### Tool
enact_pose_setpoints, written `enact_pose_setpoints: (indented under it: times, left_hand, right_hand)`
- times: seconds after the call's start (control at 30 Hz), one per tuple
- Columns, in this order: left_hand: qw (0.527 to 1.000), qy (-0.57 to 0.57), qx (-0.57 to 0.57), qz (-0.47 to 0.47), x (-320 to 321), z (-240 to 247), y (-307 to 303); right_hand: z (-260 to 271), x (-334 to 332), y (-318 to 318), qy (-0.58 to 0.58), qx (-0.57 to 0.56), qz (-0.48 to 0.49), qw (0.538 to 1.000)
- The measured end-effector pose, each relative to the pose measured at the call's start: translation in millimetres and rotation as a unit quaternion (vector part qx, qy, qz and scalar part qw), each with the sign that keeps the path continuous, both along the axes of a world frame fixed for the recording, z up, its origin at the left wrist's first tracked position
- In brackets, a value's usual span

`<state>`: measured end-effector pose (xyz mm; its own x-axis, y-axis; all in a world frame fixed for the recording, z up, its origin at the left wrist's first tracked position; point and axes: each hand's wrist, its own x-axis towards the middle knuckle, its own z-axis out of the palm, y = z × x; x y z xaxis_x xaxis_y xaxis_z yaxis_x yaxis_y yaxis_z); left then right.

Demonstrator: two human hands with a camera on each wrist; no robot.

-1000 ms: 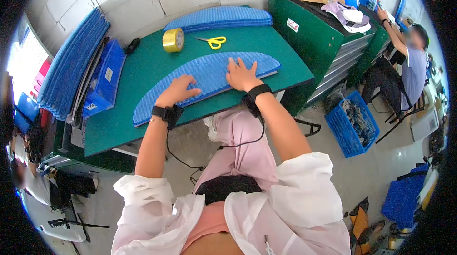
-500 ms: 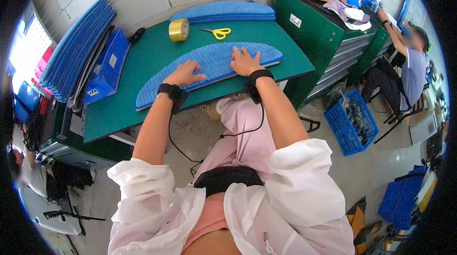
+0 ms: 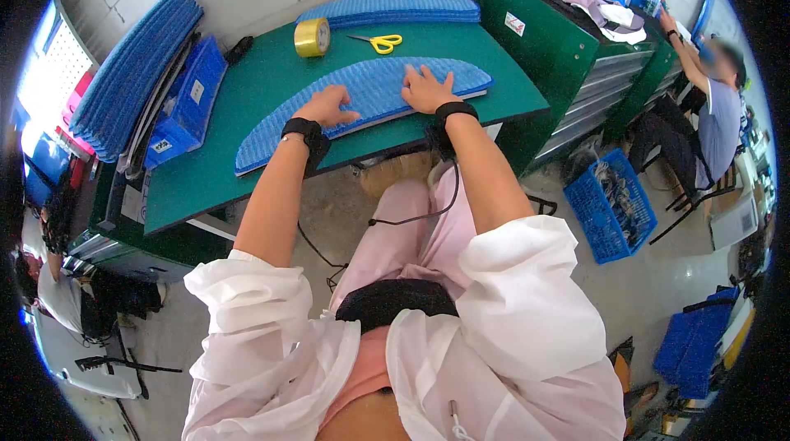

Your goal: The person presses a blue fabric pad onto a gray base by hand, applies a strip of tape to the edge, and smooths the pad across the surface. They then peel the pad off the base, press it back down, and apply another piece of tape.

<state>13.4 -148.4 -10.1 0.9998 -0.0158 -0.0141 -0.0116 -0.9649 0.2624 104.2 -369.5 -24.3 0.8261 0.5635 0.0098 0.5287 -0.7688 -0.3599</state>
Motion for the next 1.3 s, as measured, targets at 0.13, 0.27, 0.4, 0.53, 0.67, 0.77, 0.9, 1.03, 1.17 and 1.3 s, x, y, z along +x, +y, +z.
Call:
enact_pose_setpoints:
  times: [0.13,0.27,0.4,0.53,0.67,0.77,0.9,1.03,1.17,1.3]
  left_hand:
    - [1.0,-0.008,-0.008,-0.003,-2.2,0.7,-1.4]
    - [0.998,0.011,-0.062,0.012,0.3,-2.7,1.3]
    - [0.999,0.023,-0.046,0.012,0.6,2.2,1.8]
    - [1.0,0.002,-0.011,0.007,-0.8,1.0,-0.2]
    - [0.998,0.027,-0.062,0.011,3.1,-0.6,2.7]
    - [0.998,0.025,-0.054,0.011,3.0,-0.6,3.5]
    - [0.999,0.019,-0.049,0.003,3.2,0.2,4.1]
    - [0.998,0.023,-0.055,0.016,0.8,4.3,-0.3]
    - [1.0,0.002,-0.017,0.005,1.5,2.9,1.2]
    - [0.999,0.01,-0.053,-0.001,-2.4,6.7,-0.2]
  right_hand:
    - [-1.4,-1.7,-0.4,-0.009,0.009,-0.007,1.0]
    - [-3.0,0.9,1.6,-0.007,0.008,-0.011,1.0]
    - [-1.4,-2.1,1.4,-0.005,0.021,-0.014,1.0]
    - [-1.9,-0.9,1.5,0.013,-0.005,-0.019,1.0]
    - [-2.2,0.1,1.6,0.004,0.014,-0.012,1.0]
    - [-1.7,-1.6,1.9,0.003,0.012,-0.013,1.0]
    - [2.7,-4.1,1.9,-0.001,-0.003,-0.014,1.0]
    - [1.6,-4.9,1.8,-0.002,0.0,-0.016,1.0]
    - [-2.2,-2.4,2.4,-0.014,0.011,-0.015,1.0]
    - [-6.1,-1.2,1.9,-0.019,0.027,-0.013,0.999]
